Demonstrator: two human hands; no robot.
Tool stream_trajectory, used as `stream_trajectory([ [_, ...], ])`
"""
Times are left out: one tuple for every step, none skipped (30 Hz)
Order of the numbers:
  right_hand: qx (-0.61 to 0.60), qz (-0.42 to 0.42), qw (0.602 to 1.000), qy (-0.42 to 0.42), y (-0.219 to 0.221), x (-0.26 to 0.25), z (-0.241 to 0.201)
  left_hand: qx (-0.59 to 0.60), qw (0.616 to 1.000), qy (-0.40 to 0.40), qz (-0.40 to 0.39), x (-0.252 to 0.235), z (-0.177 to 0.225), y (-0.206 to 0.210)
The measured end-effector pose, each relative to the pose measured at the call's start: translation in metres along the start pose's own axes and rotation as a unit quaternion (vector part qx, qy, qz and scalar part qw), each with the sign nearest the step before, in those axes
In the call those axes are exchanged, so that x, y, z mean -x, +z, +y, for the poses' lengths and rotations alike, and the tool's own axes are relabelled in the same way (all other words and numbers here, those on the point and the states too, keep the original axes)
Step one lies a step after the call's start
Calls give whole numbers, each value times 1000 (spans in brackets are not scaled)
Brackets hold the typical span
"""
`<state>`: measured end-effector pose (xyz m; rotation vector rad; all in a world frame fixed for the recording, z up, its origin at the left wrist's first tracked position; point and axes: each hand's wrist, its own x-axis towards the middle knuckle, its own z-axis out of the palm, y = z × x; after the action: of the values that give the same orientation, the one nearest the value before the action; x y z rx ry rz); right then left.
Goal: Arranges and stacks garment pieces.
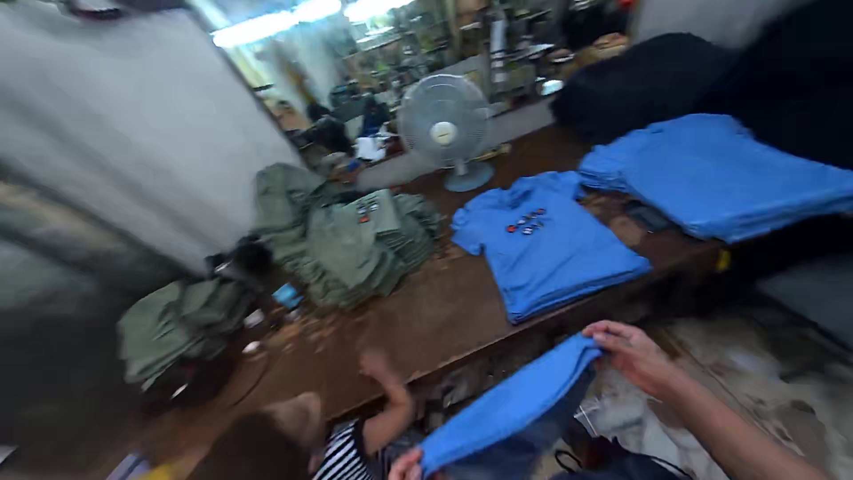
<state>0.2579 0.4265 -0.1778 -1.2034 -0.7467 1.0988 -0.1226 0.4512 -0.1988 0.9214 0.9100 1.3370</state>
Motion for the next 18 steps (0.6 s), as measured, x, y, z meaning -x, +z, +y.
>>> stream_trajectory([
  [16, 5, 997, -70, -17, 5, -20, 4, 998, 44, -50, -17, 9, 26],
  [62, 16, 986, -151, -34, 5, -39, -18, 991, 100, -87, -35, 20, 53],
  [119, 37, 965, -230, -50, 2, -57, -50, 976, 170, -123, -55, 34, 77],
  [157, 66, 940, -295, -67, -5, -76, -79, 954, 244, -153, -77, 49, 102],
  [164, 93, 919, -345, -83, -15, -95, -102, 929, 311, -171, -101, 65, 127],
  [147, 107, 906, -382, -94, -28, -117, -119, 908, 360, -180, -125, 82, 154],
  [121, 108, 897, -412, -104, -43, -141, -123, 892, 391, -189, -150, 97, 178],
  [102, 103, 888, -436, -111, -64, -162, -115, 885, 407, -196, -175, 106, 201],
  [95, 99, 881, -453, -119, -89, -178, -105, 885, 408, -198, -200, 109, 223],
  [92, 97, 873, -468, -125, -120, -188, -100, 893, 398, -186, -225, 105, 245],
  [103, 97, 872, -469, -133, -158, -192, -106, 906, 377, -161, -251, 94, 268],
  [130, 96, 882, -442, -143, -200, -189, -129, 923, 338, -127, -279, 77, 289],
  [160, 82, 907, -381, -153, -247, -185, -166, 943, 272, -94, -313, 56, 309],
  [191, 59, 936, -291, -165, -298, -185, -209, 960, 178, -62, -352, 37, 325],
  [222, 40, 950, -215, -177, -348, -188, -250, 963, 96, -27, -394, 22, 337],
  [239, 33, 952, -187, -186, -388, -193, -282, 956, 86, 4, -430, 15, 340],
  [234, 36, 949, -207, -192, -415, -206, -289, 947, 142, 23, -457, 21, 345],
  [214, 46, 941, -258, -194, -432, -231, -273, 933, 233, 24, -473, 39, 356],
])
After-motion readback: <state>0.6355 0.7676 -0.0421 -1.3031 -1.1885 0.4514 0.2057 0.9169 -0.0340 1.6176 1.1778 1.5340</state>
